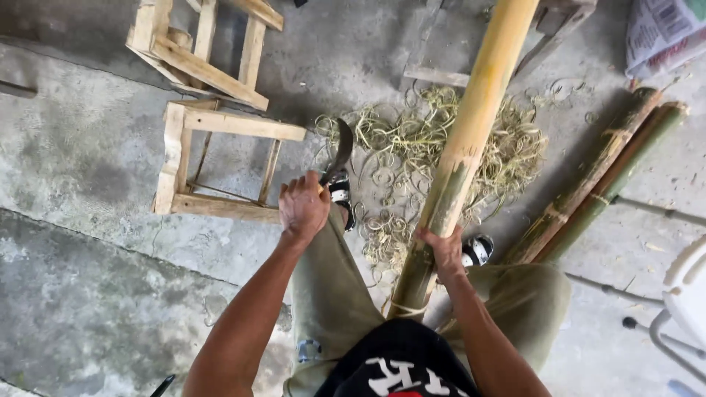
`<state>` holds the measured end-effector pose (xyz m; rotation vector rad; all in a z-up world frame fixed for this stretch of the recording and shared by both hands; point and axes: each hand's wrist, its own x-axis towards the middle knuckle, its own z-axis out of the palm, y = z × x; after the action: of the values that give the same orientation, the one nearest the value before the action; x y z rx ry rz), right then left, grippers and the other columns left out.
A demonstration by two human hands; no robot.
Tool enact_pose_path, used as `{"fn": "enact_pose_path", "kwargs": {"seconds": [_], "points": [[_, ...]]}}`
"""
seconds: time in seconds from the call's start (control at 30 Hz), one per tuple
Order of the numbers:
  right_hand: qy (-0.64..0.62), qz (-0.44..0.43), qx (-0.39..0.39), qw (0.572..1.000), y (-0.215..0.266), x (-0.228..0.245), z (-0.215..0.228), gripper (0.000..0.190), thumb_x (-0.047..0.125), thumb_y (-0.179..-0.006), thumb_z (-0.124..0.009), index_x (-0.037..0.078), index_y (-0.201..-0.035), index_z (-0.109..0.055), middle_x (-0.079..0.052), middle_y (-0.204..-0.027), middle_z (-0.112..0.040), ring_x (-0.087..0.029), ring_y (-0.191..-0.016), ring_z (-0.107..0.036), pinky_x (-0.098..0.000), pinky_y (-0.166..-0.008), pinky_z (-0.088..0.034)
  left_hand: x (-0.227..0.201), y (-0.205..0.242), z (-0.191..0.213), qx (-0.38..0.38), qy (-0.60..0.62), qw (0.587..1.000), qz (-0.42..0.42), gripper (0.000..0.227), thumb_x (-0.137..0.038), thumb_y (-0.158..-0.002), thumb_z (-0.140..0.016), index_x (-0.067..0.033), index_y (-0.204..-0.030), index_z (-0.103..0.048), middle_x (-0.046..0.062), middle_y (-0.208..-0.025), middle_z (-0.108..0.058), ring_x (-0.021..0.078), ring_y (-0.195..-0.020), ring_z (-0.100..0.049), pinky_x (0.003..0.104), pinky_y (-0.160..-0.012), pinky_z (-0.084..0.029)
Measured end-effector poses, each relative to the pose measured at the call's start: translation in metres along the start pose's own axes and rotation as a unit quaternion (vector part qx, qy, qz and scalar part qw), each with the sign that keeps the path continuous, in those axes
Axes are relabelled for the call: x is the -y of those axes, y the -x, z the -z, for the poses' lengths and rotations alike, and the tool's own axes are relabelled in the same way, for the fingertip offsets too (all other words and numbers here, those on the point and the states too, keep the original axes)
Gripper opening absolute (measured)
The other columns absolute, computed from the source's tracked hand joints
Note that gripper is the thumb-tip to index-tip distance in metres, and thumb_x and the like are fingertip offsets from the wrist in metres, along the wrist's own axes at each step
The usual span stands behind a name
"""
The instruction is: Scraping or shaving the outer layer of a bamboo stalk using a hand tool.
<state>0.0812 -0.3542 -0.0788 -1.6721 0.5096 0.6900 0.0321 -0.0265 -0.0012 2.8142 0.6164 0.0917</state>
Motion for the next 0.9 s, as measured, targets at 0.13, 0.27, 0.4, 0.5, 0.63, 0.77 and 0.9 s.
{"fn": "enact_pose_path", "kwargs": {"seconds": [0.13,0.27,0.4,0.5,0.63,0.77,0.9], "points": [[0.078,0.013,-0.06,0.995,0.021,0.014,-0.013,0.096,0.038,-0.063,-0.09,-0.001,-0.136,-0.041,-0.02,-0.118,-0.063,-0.03,-0.101,-0.068,-0.0435,-0.084,-0.06,0.001,0.005,0.006,-0.044,0.004,0.999,-0.015,0.027,-0.022,-0.085,-0.08,-0.0085,-0.095,-0.059,0.013,-0.082,-0.068,0.0332,-0.079,-0.067,0.049,-0.075,-0.05],[0.111,0.032,-0.109,0.987,0.037,0.031,-0.023,0.1,0.048,-0.065,-0.084,0.001,-0.14,-0.037,-0.02,-0.116,-0.063,-0.033,-0.099,-0.069,-0.0463,-0.084,-0.059,0.009,0.016,0.009,-0.11,0.018,0.993,-0.027,0.028,-0.024,-0.088,-0.081,-0.0079,-0.099,-0.061,0.012,-0.077,-0.067,0.0346,-0.075,-0.066,0.05,-0.075,-0.05],[0.191,0.051,-0.142,0.97,0.04,0.017,-0.018,0.096,0.053,-0.069,-0.084,0.001,-0.138,-0.041,-0.024,-0.116,-0.067,-0.039,-0.104,-0.068,-0.0496,-0.094,-0.051,0.005,0.038,0.039,-0.129,0.031,0.991,0.008,0.025,-0.023,-0.091,-0.082,-0.0068,-0.097,-0.064,0.011,-0.076,-0.067,0.03,-0.067,-0.064,0.047,-0.069,-0.049],[0.204,0.067,-0.15,0.965,0.034,0.028,-0.022,0.096,0.053,-0.07,-0.085,0.0,-0.137,-0.042,-0.025,-0.117,-0.067,-0.041,-0.108,-0.066,-0.051,-0.096,-0.049,-0.005,0.048,0.063,-0.232,0.057,0.971,0.0,0.025,-0.024,-0.095,-0.082,-0.0061,-0.098,-0.064,0.009,-0.077,-0.066,0.0274,-0.067,-0.061,0.045,-0.069,-0.049],[0.209,0.07,-0.147,0.964,0.041,0.016,-0.017,0.096,0.051,-0.069,-0.084,0.001,-0.139,-0.04,-0.026,-0.117,-0.067,-0.042,-0.108,-0.066,-0.0512,-0.096,-0.048,-0.003,0.062,0.034,-0.178,0.302,0.93,0.108,0.024,-0.026,-0.1,-0.074,-0.0047,-0.096,-0.063,0.003,-0.07,-0.062,0.0113,-0.054,-0.055,0.031,-0.046,-0.045],[0.206,0.077,-0.138,0.966,0.044,0.027,-0.024,0.094,0.05,-0.071,-0.082,-0.001,-0.139,-0.041,-0.027,-0.116,-0.067,-0.042,-0.107,-0.067,-0.0503,-0.095,-0.05,-0.043,0.057,0.044,-0.102,0.326,0.934,0.102,0.022,-0.024,-0.101,-0.071,-0.0027,-0.099,-0.066,-0.001,-0.072,-0.062,0.0059,-0.054,-0.053,0.025,-0.04,-0.041],[0.207,0.078,-0.147,0.964,0.041,0.027,-0.025,0.092,0.052,-0.074,-0.081,-0.003,-0.137,-0.041,-0.027,-0.115,-0.068,-0.042,-0.106,-0.068,-0.049,-0.095,-0.051,-0.08,0.027,0.042,-0.073,0.402,0.913,0.011,0.025,-0.028,-0.101,-0.068,-0.0032,-0.105,-0.065,-0.004,-0.065,-0.049,0.0065,-0.048,-0.043,0.027,-0.037,-0.035]]}}
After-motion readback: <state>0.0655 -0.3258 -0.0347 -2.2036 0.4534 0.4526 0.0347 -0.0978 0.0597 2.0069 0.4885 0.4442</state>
